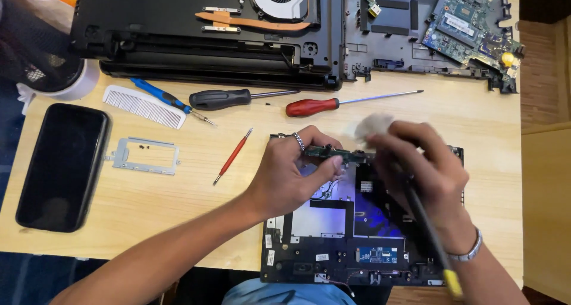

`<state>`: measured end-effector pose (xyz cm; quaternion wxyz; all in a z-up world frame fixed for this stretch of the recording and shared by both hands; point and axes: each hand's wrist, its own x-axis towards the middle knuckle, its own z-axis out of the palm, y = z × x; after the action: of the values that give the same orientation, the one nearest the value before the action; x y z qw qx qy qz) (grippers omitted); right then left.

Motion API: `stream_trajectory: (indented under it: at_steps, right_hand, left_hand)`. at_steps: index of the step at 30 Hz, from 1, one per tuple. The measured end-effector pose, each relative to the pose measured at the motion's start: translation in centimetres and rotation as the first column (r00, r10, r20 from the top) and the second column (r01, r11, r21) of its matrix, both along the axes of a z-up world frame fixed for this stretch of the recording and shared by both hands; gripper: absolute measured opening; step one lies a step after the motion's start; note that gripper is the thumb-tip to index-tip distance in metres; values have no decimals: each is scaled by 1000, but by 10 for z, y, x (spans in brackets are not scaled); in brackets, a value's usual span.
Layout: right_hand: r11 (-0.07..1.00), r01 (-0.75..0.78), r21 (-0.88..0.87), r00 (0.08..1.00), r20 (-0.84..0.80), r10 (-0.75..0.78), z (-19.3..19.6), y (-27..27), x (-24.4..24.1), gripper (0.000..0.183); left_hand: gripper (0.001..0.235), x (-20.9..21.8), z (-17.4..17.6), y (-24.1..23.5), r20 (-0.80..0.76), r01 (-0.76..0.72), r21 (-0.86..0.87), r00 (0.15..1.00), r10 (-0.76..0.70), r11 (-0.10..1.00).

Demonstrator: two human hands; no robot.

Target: The person uses a soft brush to clean dust off a small green circuit board held in the left hand. The person repeatedly brushes both sides of the board while holding it over a disassembled laptop chassis.

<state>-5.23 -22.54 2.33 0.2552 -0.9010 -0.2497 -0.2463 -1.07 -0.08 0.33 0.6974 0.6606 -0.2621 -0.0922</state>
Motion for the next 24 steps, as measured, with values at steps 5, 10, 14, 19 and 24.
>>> stream_trajectory:
  at_steps: [5,10,14,19,24]
  right_hand:
    - [997,-5,83,997,78,-1,16,11,-12,11]
    - [993,-78,83,991,-104,86,4,2,-2,17]
    - [981,160,114,986,36,-165,16,-5,2,10]
    - [979,122,162,990,55,-133,16,1,-3,13]
    - [968,147,202,989,-8,-148,20,-1,0,15]
  left_hand:
    - [10,2,-1,-2,-28,10,70,1000,-8,998]
    - [10,0,-4,-6,-176,36,26,984,-30,999]
    - [13,5,3,-3,-158,63,-4,986,-63,998]
    - [13,9,5,1,-202,198,-178,951,-233,964]
    - [20,9,-5,-1,-328,69,-178,936,-125,982]
